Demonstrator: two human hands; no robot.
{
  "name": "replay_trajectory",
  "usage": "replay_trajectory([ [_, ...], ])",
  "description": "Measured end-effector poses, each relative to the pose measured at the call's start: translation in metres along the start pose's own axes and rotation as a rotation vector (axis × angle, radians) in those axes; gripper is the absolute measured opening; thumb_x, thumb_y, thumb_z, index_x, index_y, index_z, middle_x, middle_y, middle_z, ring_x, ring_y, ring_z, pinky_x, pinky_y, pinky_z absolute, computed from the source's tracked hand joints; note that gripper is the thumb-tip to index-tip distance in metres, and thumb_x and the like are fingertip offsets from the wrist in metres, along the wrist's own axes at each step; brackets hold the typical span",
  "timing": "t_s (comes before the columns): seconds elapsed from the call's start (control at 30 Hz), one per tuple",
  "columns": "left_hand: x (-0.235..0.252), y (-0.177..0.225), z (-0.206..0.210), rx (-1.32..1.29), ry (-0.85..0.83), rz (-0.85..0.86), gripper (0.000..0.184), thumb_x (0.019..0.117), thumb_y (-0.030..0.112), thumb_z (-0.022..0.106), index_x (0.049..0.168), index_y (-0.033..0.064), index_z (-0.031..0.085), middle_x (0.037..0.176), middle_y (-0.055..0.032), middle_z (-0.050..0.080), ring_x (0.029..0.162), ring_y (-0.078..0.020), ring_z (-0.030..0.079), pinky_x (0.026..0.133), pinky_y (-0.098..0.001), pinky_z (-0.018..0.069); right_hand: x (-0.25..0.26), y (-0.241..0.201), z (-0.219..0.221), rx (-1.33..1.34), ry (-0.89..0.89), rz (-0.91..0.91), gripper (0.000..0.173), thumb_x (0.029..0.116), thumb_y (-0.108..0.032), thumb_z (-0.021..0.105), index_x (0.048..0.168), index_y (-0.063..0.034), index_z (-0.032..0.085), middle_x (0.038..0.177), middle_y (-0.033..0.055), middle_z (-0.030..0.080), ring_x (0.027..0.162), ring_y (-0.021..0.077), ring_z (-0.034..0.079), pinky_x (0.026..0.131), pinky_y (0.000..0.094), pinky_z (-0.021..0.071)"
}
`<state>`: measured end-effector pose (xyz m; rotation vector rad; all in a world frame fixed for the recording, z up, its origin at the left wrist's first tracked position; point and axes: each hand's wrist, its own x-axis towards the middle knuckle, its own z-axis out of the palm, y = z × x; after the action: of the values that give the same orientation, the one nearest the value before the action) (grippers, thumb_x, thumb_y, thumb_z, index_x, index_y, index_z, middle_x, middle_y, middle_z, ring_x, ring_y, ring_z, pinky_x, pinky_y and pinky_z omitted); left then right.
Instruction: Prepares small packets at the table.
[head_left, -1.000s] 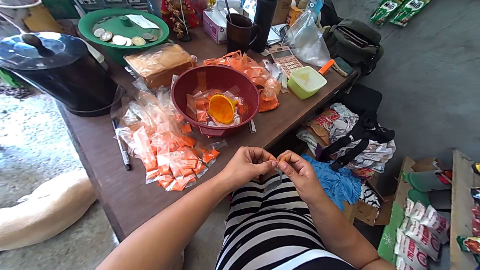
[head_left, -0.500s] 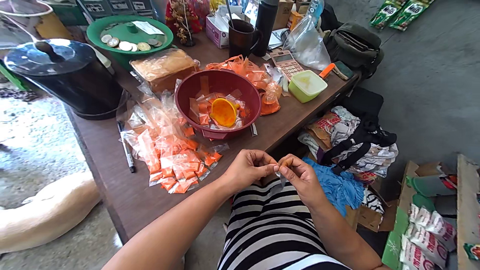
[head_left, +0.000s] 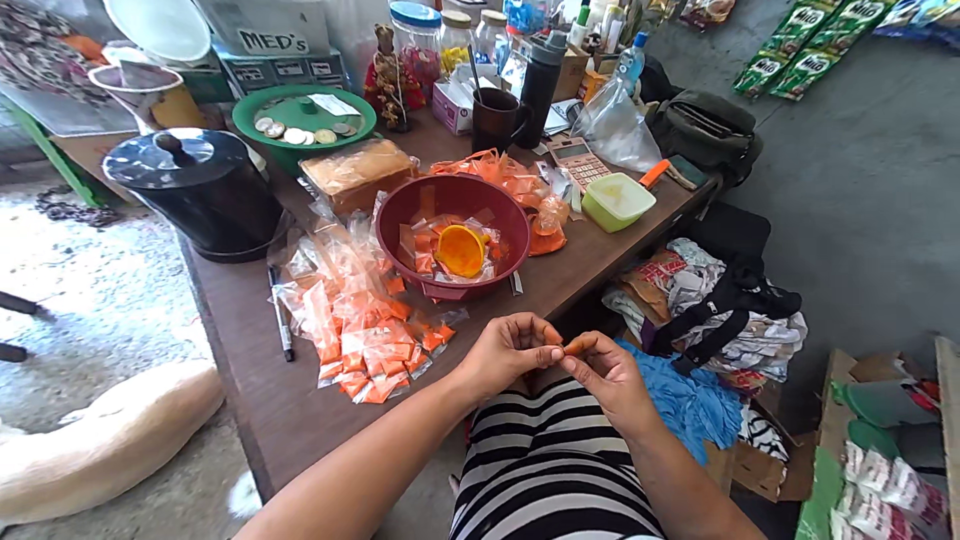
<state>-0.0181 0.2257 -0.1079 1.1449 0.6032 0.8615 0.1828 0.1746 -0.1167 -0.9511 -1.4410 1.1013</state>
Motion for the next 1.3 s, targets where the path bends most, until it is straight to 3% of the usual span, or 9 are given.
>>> replay_trajectory([
  [0.07, -0.0008, -0.0002, 0.0007, 0.035, 0.005, 0.006, 0.013, 0.0915, -0.003, 0.069, 0.103, 0.0023, 0.072, 0.085, 0.0039, 0.073, 0.076, -0.0029, 0.069, 0.076, -0.0206, 0.0587, -0.0002, -0.0002, 0.0004, 0.004, 0.005, -0.003, 0.01, 0.0941, -0.01, 0.071, 0.104, -0.0104, 0.071, 0.101, -0.0054, 0.071, 0.096, 0.0028, 0.066, 0.09, 0.0215, 0.0556],
  [0.13, -0.0011, -0.001, 0.0014, 0.084, 0.033, 0.017, 0.007, 0.0917, -0.001, 0.071, 0.096, 0.004, 0.074, 0.082, 0.005, 0.072, 0.074, -0.0009, 0.067, 0.073, -0.0183, 0.0571, -0.0004, -0.0006, 0.001, 0.002, 0.009, -0.01, 0.01, 0.094, -0.011, 0.071, 0.104, -0.0113, 0.071, 0.1, -0.0062, 0.071, 0.096, 0.002, 0.066, 0.09, 0.0208, 0.0554],
  [0.43, -0.0015, -0.0034, 0.0014, 0.171, 0.094, 0.068, 0.014, 0.0914, 0.01, 0.074, 0.079, 0.0112, 0.068, 0.068, 0.0109, 0.065, 0.063, 0.0027, 0.062, 0.063, -0.0152, 0.0533, -0.0012, -0.0031, 0.003, 0.014, 0.004, -0.024, 0.011, 0.094, -0.014, 0.072, 0.105, -0.013, 0.073, 0.101, -0.0073, 0.072, 0.096, 0.0016, 0.067, 0.09, 0.0207, 0.0556],
  [0.67, -0.0015, -0.0016, 0.0012, 0.12, 0.041, 0.09, 0.008, 0.0927, 0.0, 0.07, 0.099, 0.0018, 0.074, 0.085, 0.003, 0.074, 0.076, -0.0027, 0.07, 0.076, -0.0203, 0.0594, 0.0001, -0.0055, 0.002, -0.025, 0.05, -0.023, 0.011, 0.0962, -0.009, 0.068, 0.106, -0.0088, 0.072, 0.102, -0.0044, 0.071, 0.095, 0.0036, 0.067, 0.089, 0.0222, 0.0563],
  [0.9, -0.0015, -0.0042, 0.0005, 0.182, 0.105, 0.088, 0.013, 0.0872, 0.01, 0.079, 0.08, 0.0114, 0.068, 0.067, 0.0107, 0.065, 0.062, 0.0029, 0.062, 0.062, -0.0149, 0.0527, 0.0003, -0.0064, 0.0042, 0.003, 0.029, -0.017, 0.011, 0.097, -0.008, 0.066, 0.107, -0.0071, 0.072, 0.101, -0.0039, 0.072, 0.094, 0.0037, 0.067, 0.09, 0.023, 0.0567],
  [0.97, -0.001, -0.0042, 0.0001, 0.185, 0.131, 0.102, 0.015, 0.0905, 0.011, 0.076, 0.078, 0.0125, 0.068, 0.068, 0.0116, 0.066, 0.063, 0.0028, 0.063, 0.064, -0.0156, 0.0541, 0.0009, -0.0067, 0.0047, 0.006, 0.03, -0.015, 0.011, 0.0976, -0.01, 0.066, 0.107, -0.0078, 0.072, 0.101, -0.0045, 0.072, 0.094, 0.0034, 0.067, 0.088, 0.0228, 0.0569],
  [1.1, -0.0009, -0.0037, -0.0007, 0.109, 0.108, 0.163, 0.011, 0.0971, 0.012, 0.067, 0.089, 0.0087, 0.073, 0.078, 0.0083, 0.071, 0.069, 0.0018, 0.065, 0.067, -0.016, 0.055, 0.0027, -0.0082, 0.0042, 0.032, 0.062, 0.014, 0.011, 0.099, -0.009, 0.063, 0.107, -0.008, 0.071, 0.1, -0.0046, 0.071, 0.093, 0.0039, 0.068, 0.088, 0.0229, 0.057],
  [1.23, -0.0003, -0.003, -0.0012, 0.028, 0.086, 0.158, 0.03, 0.1064, 0.018, 0.051, 0.091, 0.0072, 0.073, 0.088, 0.0039, 0.075, 0.074, -0.0011, 0.068, 0.072, -0.0191, 0.0567, 0.0051, -0.0065, 0.0023, 0.069, 0.096, 0.042, 0.011, 0.1002, -0.01, 0.062, 0.108, -0.0086, 0.071, 0.098, -0.0045, 0.071, 0.091, 0.0037, 0.067, 0.087, 0.0221, 0.0561],
  [1.3, -0.0001, -0.0036, -0.0015, 0.025, 0.091, 0.149, 0.029, 0.1057, 0.02, 0.053, 0.092, 0.0068, 0.074, 0.088, 0.0034, 0.075, 0.074, -0.0016, 0.068, 0.071, -0.0191, 0.0567, 0.0056, -0.0057, 0.0023, 0.083, 0.103, 0.047, 0.011, 0.1, -0.009, 0.062, 0.107, -0.008, 0.071, 0.097, -0.004, 0.071, 0.091, 0.0042, 0.067, 0.088, 0.0222, 0.0562],
])
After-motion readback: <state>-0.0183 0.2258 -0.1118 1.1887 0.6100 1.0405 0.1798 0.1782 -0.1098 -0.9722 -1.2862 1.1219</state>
